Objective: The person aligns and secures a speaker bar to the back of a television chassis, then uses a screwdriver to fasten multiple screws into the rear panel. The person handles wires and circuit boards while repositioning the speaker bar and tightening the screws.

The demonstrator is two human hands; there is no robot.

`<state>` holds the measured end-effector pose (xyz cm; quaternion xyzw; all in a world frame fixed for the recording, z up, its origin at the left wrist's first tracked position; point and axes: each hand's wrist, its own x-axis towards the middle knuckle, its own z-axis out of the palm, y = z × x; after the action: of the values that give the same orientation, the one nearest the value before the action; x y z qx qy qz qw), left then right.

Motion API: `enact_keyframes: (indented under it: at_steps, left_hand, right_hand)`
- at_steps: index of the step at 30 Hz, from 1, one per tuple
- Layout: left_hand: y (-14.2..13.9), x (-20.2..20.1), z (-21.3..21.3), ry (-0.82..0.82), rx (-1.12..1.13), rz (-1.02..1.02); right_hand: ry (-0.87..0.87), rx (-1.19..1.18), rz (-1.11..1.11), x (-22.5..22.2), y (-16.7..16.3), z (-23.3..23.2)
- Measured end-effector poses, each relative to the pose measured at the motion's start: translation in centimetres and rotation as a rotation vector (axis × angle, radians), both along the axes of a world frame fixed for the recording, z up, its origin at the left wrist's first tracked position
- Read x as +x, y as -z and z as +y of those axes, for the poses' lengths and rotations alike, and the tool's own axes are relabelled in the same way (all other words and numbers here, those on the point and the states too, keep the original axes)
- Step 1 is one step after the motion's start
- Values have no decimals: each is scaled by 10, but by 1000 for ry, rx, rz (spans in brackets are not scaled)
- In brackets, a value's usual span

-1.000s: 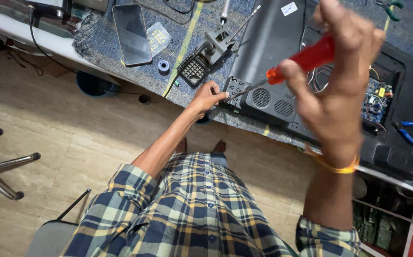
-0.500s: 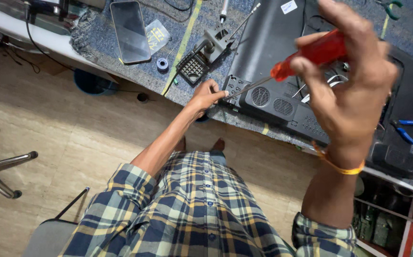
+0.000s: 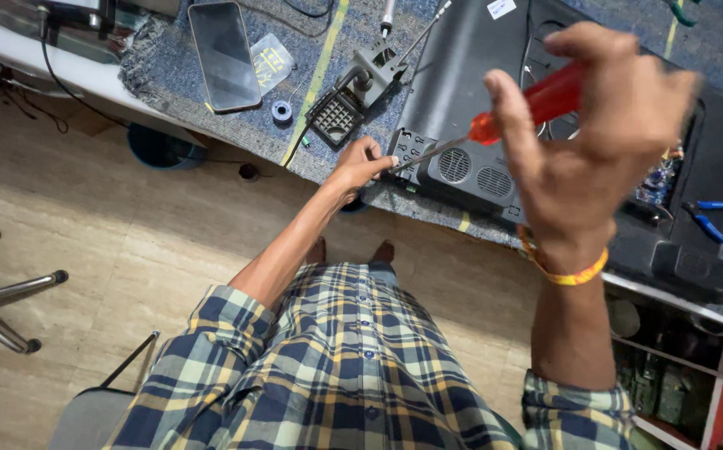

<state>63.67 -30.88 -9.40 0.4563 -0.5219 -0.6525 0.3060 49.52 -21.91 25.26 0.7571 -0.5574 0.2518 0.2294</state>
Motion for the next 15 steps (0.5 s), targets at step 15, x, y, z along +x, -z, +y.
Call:
enact_keyframes:
  at_steps: [15]
  left_hand:
    - [0, -1, 1, -37, 7, 56]
  right_hand:
    - [-238, 342, -451, 17, -32, 2]
